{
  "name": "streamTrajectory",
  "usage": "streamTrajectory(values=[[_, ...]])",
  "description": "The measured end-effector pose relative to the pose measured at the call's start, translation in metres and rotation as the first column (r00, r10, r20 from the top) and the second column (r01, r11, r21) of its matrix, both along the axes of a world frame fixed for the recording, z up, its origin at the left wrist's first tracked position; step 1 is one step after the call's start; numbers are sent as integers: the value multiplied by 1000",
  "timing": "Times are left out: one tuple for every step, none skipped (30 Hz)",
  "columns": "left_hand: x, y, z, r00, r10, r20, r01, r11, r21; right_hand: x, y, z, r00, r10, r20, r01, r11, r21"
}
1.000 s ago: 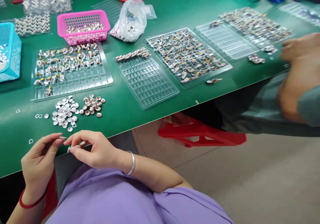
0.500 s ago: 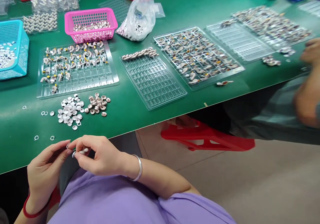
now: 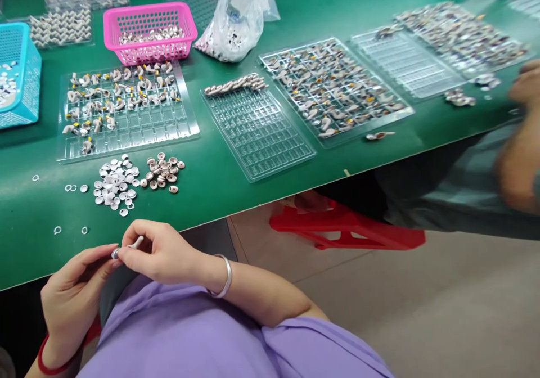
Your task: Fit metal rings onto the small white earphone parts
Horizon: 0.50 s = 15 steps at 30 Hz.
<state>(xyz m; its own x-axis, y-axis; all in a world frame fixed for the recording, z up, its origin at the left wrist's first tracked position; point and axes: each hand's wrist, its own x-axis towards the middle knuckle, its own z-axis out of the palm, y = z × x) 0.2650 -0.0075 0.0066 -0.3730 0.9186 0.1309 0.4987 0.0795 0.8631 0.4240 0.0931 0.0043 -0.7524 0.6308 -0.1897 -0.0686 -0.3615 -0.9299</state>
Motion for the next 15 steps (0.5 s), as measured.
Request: streamTrajectory(values=[[1, 0, 0, 1000, 1, -10, -1, 1000, 3, 0, 0, 0, 1000, 5, 0, -5, 1000, -26], [1, -1, 1, 1000, 2, -19, -2, 1000, 4, -1, -1, 0, 1000, 4, 1, -4, 999, -41], [1, -1, 1, 1000, 1, -27, -1, 1000, 4, -1, -1, 0, 1000, 2, 3, -2, 999, -49], [2, -1, 1, 999, 3, -32, -2, 1000, 5, -1, -1, 0, 1000, 1, 5, 0, 999, -55], [2, -1, 2, 999, 3, -33, -3, 1000, 7, -1, -2, 0, 1000, 1, 7, -1, 998, -57], [2, -1, 2, 999, 3, -32, -3, 1000, 9, -1, -2, 0, 1000, 1, 7, 0, 998, -56], [2, -1, 2, 1000, 4, -27, -4, 1000, 11, -1, -2, 0, 1000, -2, 8, 2, 999, -50], [2, -1, 2, 1000, 6, -21, -6, 1000, 11, -1, -2, 0, 1000, -7, 7, 7, 999, -39], [2, -1, 2, 1000, 9, -12, -9, 1000, 11, 0, -2, 1, 1000, -14, 6, 14, 1000, -24], [2, -1, 2, 1000, 13, -2, -13, 1000, 8, 1, -1, 1, 1000, -21, 5, 21, 1000, -9], [2, -2, 2, 1000, 16, 7, -16, 1000, 5, 2, -1, 2, 1000, -27, 2, 27, 1000, 4], [2, -2, 2, 1000, 20, 18, -20, 1000, 3, 3, -1, 2, 1000, -31, -3, 31, 999, 12], [2, -2, 2, 999, 22, 28, -22, 1000, 3, 3, -1, 3, 999, -33, -12, 33, 999, 18], [1, -2, 2, 999, 25, 37, -25, 1000, 5, 4, 0, 4, 999, -31, -22, 32, 999, 21], [1, -3, 1, 999, 28, 45, -28, 1000, 5, 5, 0, 4, 999, -29, -33, 30, 999, 22]])
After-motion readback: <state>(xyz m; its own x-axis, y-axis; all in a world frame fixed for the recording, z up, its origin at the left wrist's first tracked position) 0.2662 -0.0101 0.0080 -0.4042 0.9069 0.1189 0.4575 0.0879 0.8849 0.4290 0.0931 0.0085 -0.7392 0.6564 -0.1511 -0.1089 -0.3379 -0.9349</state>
